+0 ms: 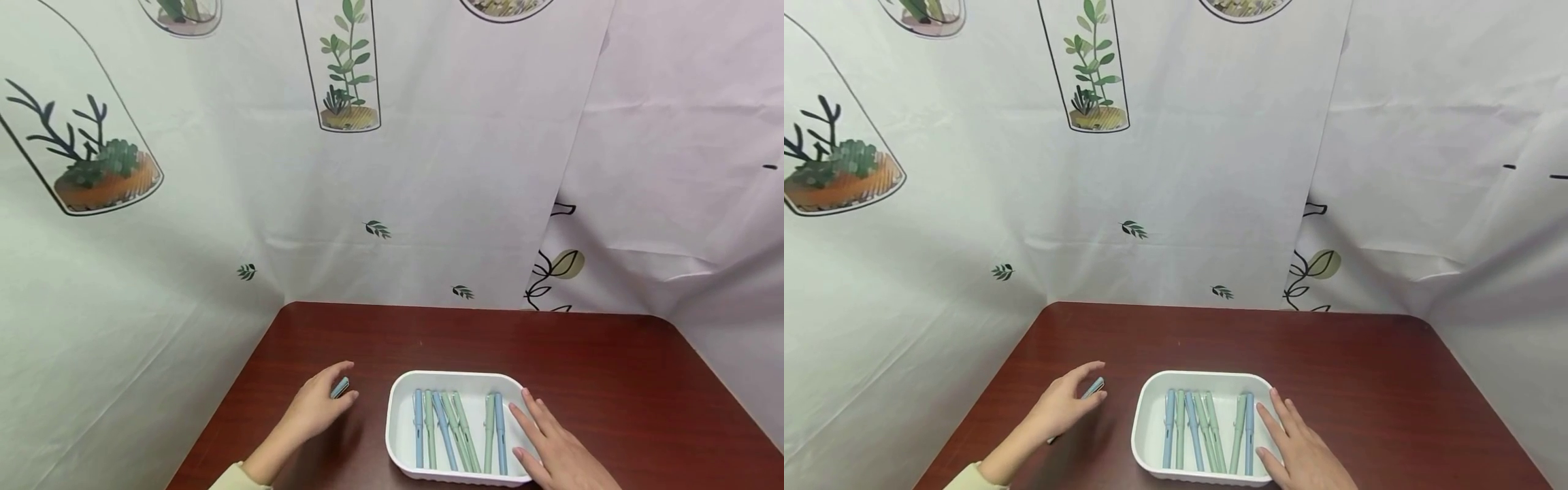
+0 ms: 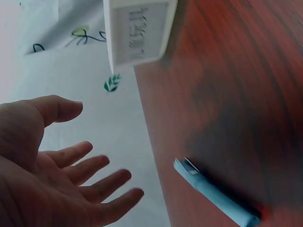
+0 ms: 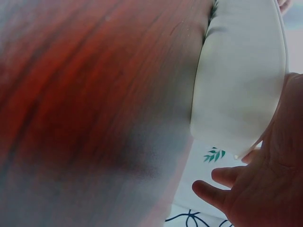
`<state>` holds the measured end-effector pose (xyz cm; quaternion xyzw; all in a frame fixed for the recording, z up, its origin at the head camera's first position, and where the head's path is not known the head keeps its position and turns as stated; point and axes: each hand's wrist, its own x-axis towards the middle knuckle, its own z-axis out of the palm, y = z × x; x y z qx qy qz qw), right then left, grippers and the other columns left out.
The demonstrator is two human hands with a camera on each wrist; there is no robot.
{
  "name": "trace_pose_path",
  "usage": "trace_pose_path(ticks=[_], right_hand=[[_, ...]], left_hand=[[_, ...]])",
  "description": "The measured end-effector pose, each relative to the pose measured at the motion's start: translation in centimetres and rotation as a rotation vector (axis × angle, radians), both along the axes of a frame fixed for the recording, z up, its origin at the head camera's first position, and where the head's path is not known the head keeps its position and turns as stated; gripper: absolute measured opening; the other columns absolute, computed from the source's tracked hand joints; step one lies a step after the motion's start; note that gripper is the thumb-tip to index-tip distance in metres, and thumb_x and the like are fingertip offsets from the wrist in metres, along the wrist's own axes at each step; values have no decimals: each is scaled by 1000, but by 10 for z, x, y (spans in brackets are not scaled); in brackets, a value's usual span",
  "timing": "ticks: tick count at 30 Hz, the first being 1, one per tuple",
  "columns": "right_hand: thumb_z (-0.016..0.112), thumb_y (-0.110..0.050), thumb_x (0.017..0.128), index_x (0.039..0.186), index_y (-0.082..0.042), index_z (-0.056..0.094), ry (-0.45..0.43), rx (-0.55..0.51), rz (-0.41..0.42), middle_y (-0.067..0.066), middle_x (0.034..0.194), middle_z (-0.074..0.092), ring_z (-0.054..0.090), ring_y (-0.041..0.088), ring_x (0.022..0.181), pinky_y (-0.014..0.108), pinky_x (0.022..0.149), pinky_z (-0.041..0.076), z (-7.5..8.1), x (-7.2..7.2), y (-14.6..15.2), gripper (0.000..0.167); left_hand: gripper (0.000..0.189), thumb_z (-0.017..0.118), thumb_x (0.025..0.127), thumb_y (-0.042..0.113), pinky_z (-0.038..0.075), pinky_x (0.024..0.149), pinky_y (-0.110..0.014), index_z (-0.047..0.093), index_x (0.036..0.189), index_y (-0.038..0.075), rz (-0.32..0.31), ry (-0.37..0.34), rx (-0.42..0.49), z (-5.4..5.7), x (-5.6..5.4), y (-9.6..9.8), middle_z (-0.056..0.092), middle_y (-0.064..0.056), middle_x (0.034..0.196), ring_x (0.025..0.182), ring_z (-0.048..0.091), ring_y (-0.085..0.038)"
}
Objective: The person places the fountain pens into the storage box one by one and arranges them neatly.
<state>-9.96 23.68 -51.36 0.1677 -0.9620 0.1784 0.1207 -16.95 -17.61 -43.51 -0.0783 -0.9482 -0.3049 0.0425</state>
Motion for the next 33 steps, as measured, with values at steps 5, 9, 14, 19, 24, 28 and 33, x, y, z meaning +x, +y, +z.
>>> trace_pose_path(ticks=[5,9,14,19,24,28,33], right_hand=[[66,-48,94,151,-18,50,-32,-17,-5,15,158,41,46,44,138,59,89,53,1,2,-1,66],[63,-52,95,152,-20,49,-72,-24,-18,14,159,39,44,43,140,61,91,52,2,2,-1,67],[66,-49,94,151,-18,50,-41,-8,-14,15,159,40,45,43,139,59,90,53,3,2,-1,67],[67,-48,94,152,-19,49,-34,-12,-18,15,159,40,45,44,139,59,91,53,4,1,-1,67],[68,-47,93,151,-18,49,-17,-7,-8,15,158,41,45,44,138,59,90,53,3,0,0,67],[68,-47,93,151,-18,49,-25,-9,-4,15,158,41,46,44,138,59,90,53,3,-1,0,67],[67,-48,93,151,-18,49,-36,-13,-13,15,158,41,46,44,138,60,90,52,2,0,-1,68]], left_hand=[[56,78,87,25,41,106,-61,61,138,12,4,-8,-28,-8,-1,-11,53,-17,148,137,48,-40],[59,78,87,23,41,105,-62,59,141,11,32,-37,-30,-14,-3,-18,51,-18,150,138,45,-41],[64,78,88,24,41,104,-63,54,146,12,45,-68,-48,-20,-7,-23,46,-18,154,139,42,-43],[67,78,87,25,41,103,-64,52,147,9,50,-68,-86,-22,-9,-26,44,-22,154,138,42,-47],[71,78,86,26,41,102,-64,50,148,6,66,-81,-139,-29,-11,-30,45,-25,153,135,43,-49],[72,79,85,26,41,102,-64,50,148,5,73,-91,-152,-35,-12,-33,44,-26,152,134,42,-49],[73,80,83,27,41,101,-64,51,146,4,78,-92,-165,-39,-14,-33,46,-27,150,134,43,-49]])
